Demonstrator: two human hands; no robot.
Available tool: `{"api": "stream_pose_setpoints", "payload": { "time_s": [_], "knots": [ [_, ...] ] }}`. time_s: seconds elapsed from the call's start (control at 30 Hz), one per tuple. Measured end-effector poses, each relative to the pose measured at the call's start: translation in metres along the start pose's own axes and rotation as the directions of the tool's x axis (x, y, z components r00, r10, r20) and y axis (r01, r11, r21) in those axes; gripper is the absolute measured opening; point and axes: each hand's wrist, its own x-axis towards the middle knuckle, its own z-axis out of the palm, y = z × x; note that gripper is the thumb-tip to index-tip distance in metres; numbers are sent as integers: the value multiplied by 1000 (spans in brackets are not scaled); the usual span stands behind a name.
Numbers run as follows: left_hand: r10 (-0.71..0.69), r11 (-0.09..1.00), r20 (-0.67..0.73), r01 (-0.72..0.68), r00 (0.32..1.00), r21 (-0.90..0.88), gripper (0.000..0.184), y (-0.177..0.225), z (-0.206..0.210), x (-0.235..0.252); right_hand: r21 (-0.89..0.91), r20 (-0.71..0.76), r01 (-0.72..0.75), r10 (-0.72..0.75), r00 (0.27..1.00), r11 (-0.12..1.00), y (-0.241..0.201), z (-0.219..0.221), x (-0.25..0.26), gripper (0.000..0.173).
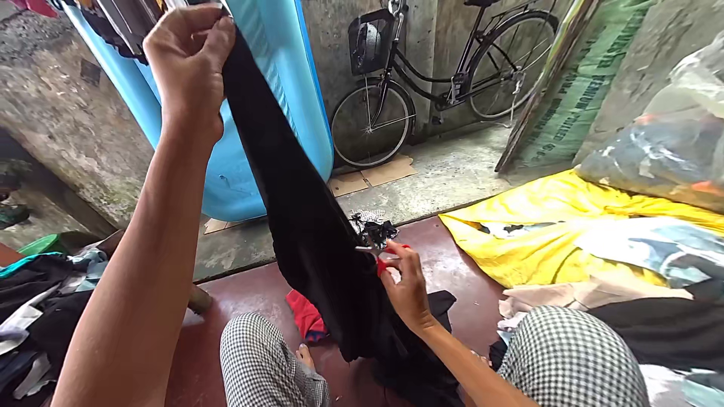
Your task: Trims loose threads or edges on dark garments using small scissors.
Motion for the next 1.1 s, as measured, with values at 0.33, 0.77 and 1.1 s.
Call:
{"api": "stream_pose_setpoints", "payload": {
  "time_s": [0.33,0.77,1.1],
  "knots": [
    [-340,918,-259,379,904,115,26,-100,-67,-61,-51,-31,-279,278,960,959,16,-87,127,64],
    [-636,763,-277,641,720,-84,25,-159,-86,-150,-350,82,-203,245,966,915,-15,-136,286,75],
    [-811,582,93,813,578,16,30,-193,-80,-269,-399,82,-296,355,931,868,13,-140,262,71]
  ]
}}
